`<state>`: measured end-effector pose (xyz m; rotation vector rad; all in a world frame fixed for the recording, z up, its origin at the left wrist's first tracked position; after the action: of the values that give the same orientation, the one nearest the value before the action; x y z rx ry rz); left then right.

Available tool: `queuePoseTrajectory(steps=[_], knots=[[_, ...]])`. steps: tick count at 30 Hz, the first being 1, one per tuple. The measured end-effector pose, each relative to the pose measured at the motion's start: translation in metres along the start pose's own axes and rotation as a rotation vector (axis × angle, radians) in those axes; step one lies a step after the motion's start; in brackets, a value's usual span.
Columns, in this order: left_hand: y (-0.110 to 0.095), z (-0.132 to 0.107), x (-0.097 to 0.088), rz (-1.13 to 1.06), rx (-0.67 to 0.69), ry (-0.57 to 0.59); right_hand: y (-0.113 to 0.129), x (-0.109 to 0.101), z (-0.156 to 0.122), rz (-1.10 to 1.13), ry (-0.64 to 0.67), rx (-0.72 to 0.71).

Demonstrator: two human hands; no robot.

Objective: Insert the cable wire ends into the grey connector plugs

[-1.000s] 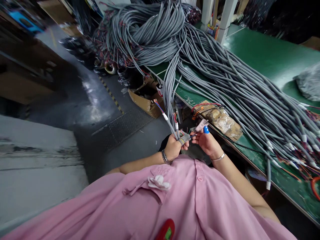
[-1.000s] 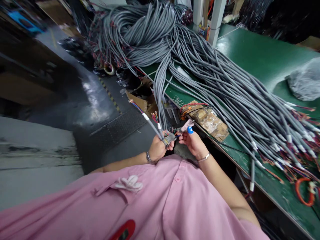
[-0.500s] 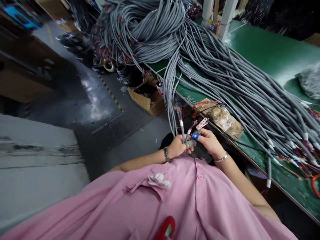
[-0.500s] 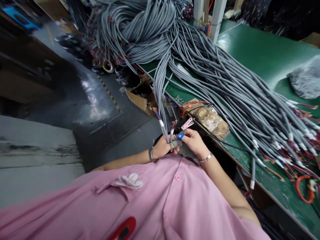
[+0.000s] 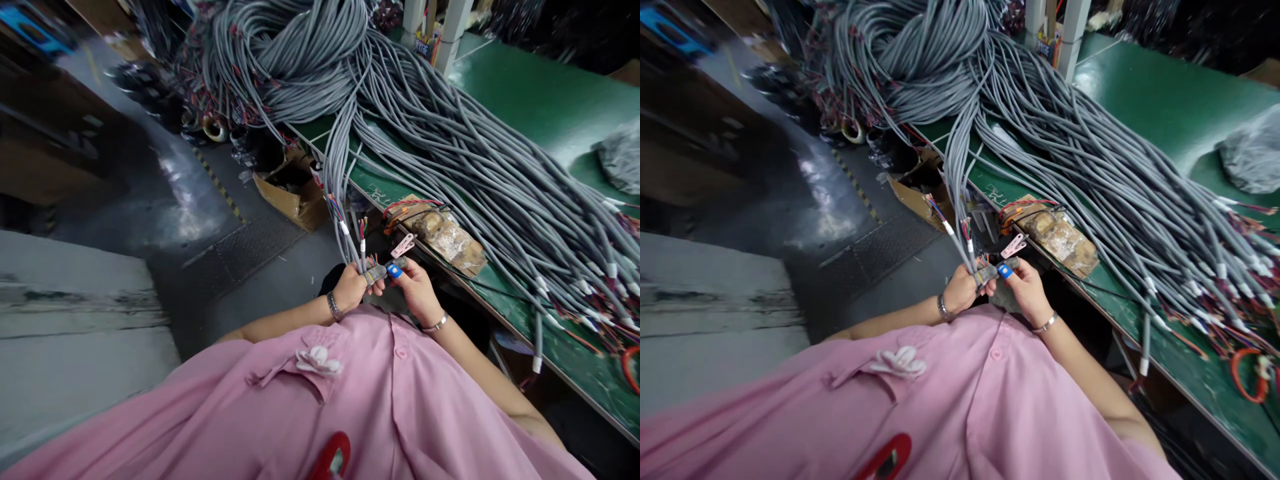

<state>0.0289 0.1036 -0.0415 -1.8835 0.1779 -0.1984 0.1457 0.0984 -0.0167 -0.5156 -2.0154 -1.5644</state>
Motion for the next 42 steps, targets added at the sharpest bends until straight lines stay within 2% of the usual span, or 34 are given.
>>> queuePoseTrajectory(steps=[8, 12, 15, 18, 25, 29, 32, 34, 39, 42], knots=[[-0.004, -0.008, 0.009, 0.168, 0.052, 0.131, -0.007, 0.010, 0.007, 0.013, -0.009, 0.047], [-0.003, -0.007, 0.001, 0.086, 0.051, 0.032, -0.005, 0.009, 0.009, 0.001, -0.012, 0.028], [0.001, -0.004, -0.006, -0.014, 0.024, -0.055, -0.003, -0.004, 0.011, -0.036, -0.082, -0.024], [0.003, -0.003, -0.009, -0.067, 0.005, -0.087, -0.005, -0.018, 0.014, -0.046, -0.151, -0.067], [-0.003, -0.006, -0.013, -0.086, 0.017, -0.090, -0.018, -0.027, 0.014, 0.138, -0.128, 0.053], [-0.015, -0.006, -0.008, -0.084, 0.051, -0.042, -0.008, -0.035, 0.020, 0.236, -0.149, 0.081], [-0.024, -0.004, -0.001, -0.087, 0.074, -0.005, 0.001, -0.029, 0.026, 0.182, -0.070, 0.105], [-0.029, -0.004, 0.002, -0.092, 0.084, -0.005, 0.009, -0.026, 0.028, 0.094, -0.061, 0.045], [-0.029, -0.005, 0.004, -0.096, 0.067, -0.043, 0.030, -0.031, 0.023, -0.143, -0.226, -0.264], [-0.028, -0.006, 0.003, -0.066, 0.068, -0.068, 0.018, -0.030, 0.027, -0.073, -0.210, -0.169]])
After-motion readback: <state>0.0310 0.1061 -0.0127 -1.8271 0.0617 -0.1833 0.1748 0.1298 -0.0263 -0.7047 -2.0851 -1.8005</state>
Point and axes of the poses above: each hand's wrist, its own z-axis towards the middle knuckle, its own x-axis out of the palm, y = z × x, the point moved 9 cm from there along z, towards the middle knuckle, and after that the axes turned 12 degrees about z, right-handed, at the moved point
